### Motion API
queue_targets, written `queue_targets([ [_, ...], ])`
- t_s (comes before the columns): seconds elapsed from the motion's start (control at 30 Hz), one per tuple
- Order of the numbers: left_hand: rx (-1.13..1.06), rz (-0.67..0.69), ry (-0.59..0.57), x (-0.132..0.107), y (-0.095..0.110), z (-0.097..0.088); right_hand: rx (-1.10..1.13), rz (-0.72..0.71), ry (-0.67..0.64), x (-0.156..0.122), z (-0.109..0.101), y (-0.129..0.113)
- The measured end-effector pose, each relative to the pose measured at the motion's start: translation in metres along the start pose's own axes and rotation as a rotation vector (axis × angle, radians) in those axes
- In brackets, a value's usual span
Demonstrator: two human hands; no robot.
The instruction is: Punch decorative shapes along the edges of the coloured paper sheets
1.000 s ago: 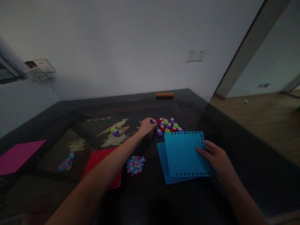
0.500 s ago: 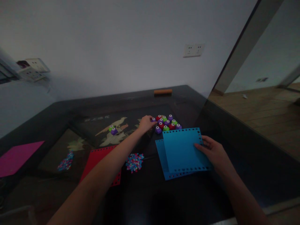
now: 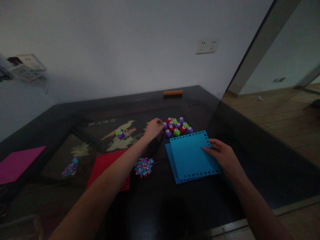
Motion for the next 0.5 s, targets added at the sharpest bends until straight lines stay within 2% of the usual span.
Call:
queue_targets([
  [0.1, 0.044, 0.056, 0.055, -0.027, 0.005, -0.022, 0.029, -0.009, -0.014, 0.0, 0.002, 0.002],
  [0.2, 0.06, 0.137, 0.039, -0.072, 0.015, -0.032, 0.034, 0.006, -0.006, -0.001, 0.004, 0.003],
  [0.33, 0.201, 0.411, -0.056, -0.134, 0.042, -0.019, -0.007, 0.006, 0.004, -0.002, 0.007, 0.001],
  [0.4, 0.273, 0.469, -0.067, -0.152, 0.048, -0.014, -0.03, -0.003, 0.014, -0.002, 0.008, 0.0],
  [0.5, 0.352, 0.524, -0.067, -0.161, 0.053, -0.007, -0.054, -0.01, 0.032, -0.001, 0.008, 0.002],
])
Point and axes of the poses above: each hand's wrist, its own x-axis towards the middle knuckle, its own z-axis out of the palm, y = z × x, the point moved 9 cm from there along x, towards the middle knuckle, and after that the axes turned 3 degrees about x, right-handed, at the moved point
